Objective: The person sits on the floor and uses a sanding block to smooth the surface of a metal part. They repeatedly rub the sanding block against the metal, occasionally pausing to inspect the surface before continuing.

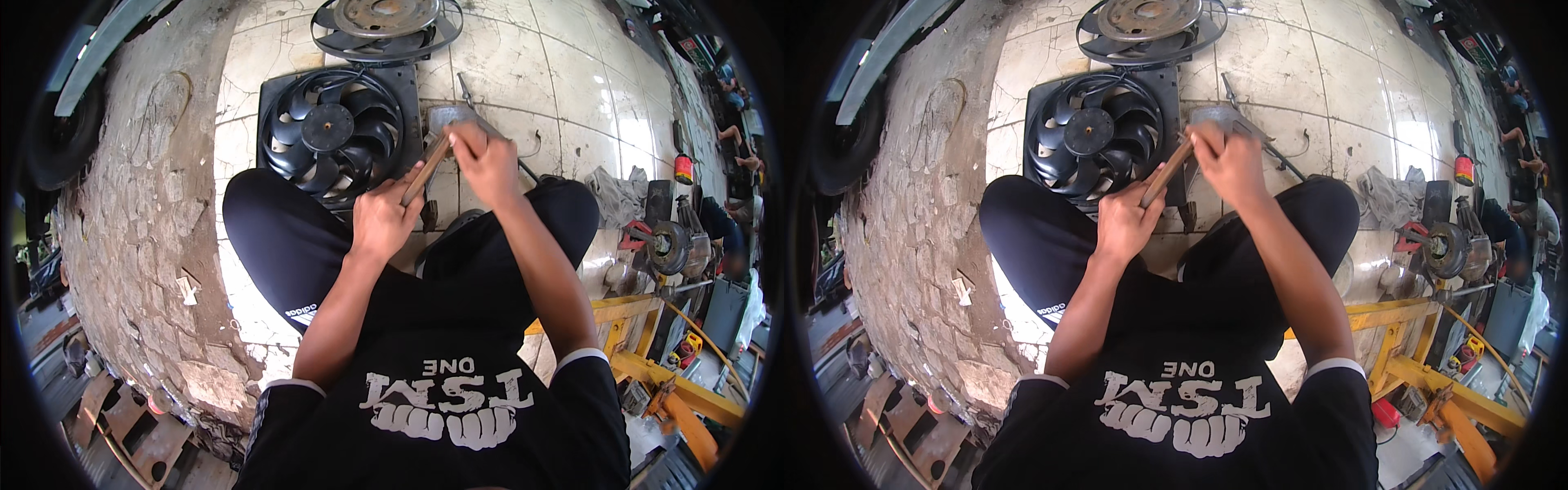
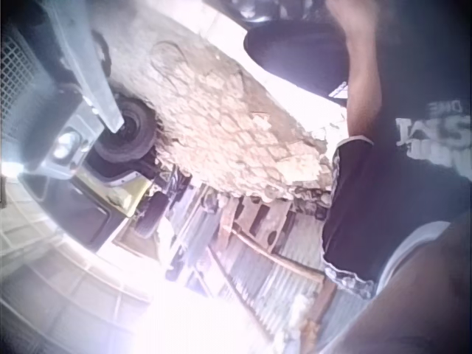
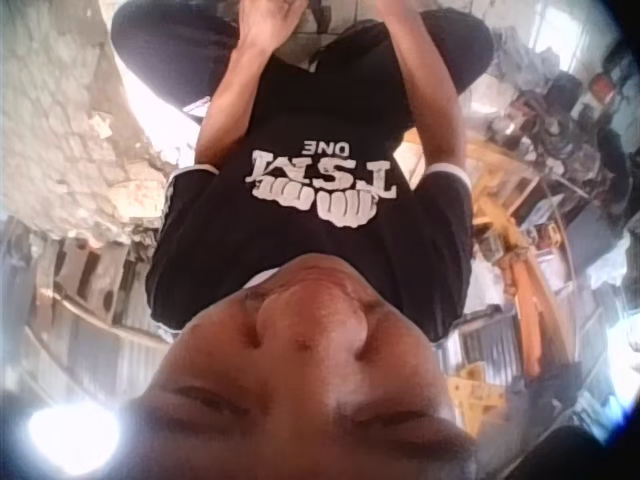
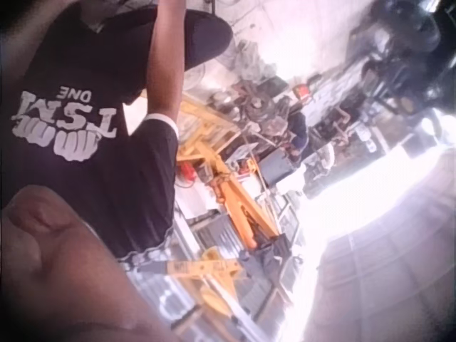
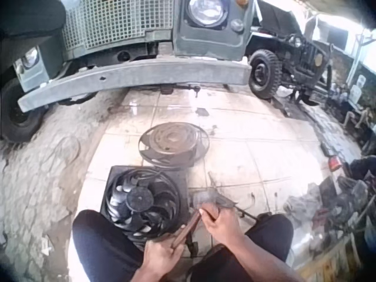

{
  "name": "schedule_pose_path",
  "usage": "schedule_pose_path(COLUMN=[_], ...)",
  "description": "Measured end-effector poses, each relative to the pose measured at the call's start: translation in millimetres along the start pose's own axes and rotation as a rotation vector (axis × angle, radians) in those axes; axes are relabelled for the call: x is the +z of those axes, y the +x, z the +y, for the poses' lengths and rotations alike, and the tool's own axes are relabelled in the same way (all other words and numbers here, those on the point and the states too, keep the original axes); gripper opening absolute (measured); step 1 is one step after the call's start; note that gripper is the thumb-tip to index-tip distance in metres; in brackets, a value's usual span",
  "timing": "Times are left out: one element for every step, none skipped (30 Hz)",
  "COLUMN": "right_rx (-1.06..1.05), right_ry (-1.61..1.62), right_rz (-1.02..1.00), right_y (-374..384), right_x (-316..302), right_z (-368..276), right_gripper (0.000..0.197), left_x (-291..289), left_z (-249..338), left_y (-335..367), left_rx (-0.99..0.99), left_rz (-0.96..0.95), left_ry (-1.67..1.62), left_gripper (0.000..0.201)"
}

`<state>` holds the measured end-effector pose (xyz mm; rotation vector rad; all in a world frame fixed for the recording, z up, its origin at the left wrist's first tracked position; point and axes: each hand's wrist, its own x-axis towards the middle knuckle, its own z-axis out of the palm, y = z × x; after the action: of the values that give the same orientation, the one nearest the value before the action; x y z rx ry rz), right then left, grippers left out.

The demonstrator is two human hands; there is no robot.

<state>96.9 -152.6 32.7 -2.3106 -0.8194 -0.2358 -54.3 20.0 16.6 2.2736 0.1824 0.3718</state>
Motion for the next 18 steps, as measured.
schedule_pose_path(right_rx=[0.09,0.105,0.121,0.137,0.09,0.078,0.066,0.066,0.025,0.08,0.127,0.174,0.063,0.065,0.066,0.068,0.158,0.133], right_ry=[-0.084,-0.1,-0.117,-0.134,-0.011,0.037,0.085,0.134,0.06,0.002,-0.059,-0.119,-0.055,-0.013,0.029,0.071,0.014,0.03], right_rz=[-0.057,-0.054,-0.05,-0.047,0.022,0.052,0.082,0.108,0.113,0.039,-0.027,-0.094,-0.041,-0.014,0.013,0.04,-0.037,-0.039], right_y=[6,6,6,7,3,1,0,-5,3,2,10,14,9,6,4,5,20,19], right_x=[5,6,7,8,7,8,8,9,11,11,5,2,3,6,9,10,9,8], right_z=[11,11,11,10,-5,-9,-11,-13,-5,-3,-9,-12,-11,-6,2,11,15,12], right_gripper=[0.011,0.01,0.01,0.01,0.01,0.01,0.01,0.01,0.009,0.009,0.008,0.008,0.007,0.007,0.008,0.008,0.009,0.01], left_x=[1,2,1,-1,-2,-3,-3,-5,-6,-5,-6,-7,-8,-11,-9,-5,-5,-5], left_z=[4,6,5,3,1,0,-1,1,3,5,7,5,2,2,2,3,4,1], left_y=[1,6,5,3,3,4,6,3,3,5,10,7,1,-1,2,8,12,10], left_rx=[-0.004,0.003,-0.019,-0.04,-0.065,-0.059,-0.053,-0.051,-0.063,-0.075,-0.079,-0.077,-0.075,-0.075,-0.062,-0.049,-0.032,-0.033], left_rz=[0.001,0.008,0.001,-0.005,-0.006,0.008,0.021,0.023,0.02,0.016,0.019,0.016,0.013,0.01,0.009,0.007,0.006,0.022], left_ry=[0.006,0.008,0.007,0.006,0.005,-0.007,-0.018,-0.03,-0.025,-0.02,-0.016,-0.021,-0.025,-0.03,-0.015,0.0,0.016,0.008], left_gripper=[0.043,0.043,0.042,0.041,0.04,0.04,0.04,0.04,0.04,0.04,0.04,0.04,0.04,0.04,0.04,0.04,0.04,0.04])
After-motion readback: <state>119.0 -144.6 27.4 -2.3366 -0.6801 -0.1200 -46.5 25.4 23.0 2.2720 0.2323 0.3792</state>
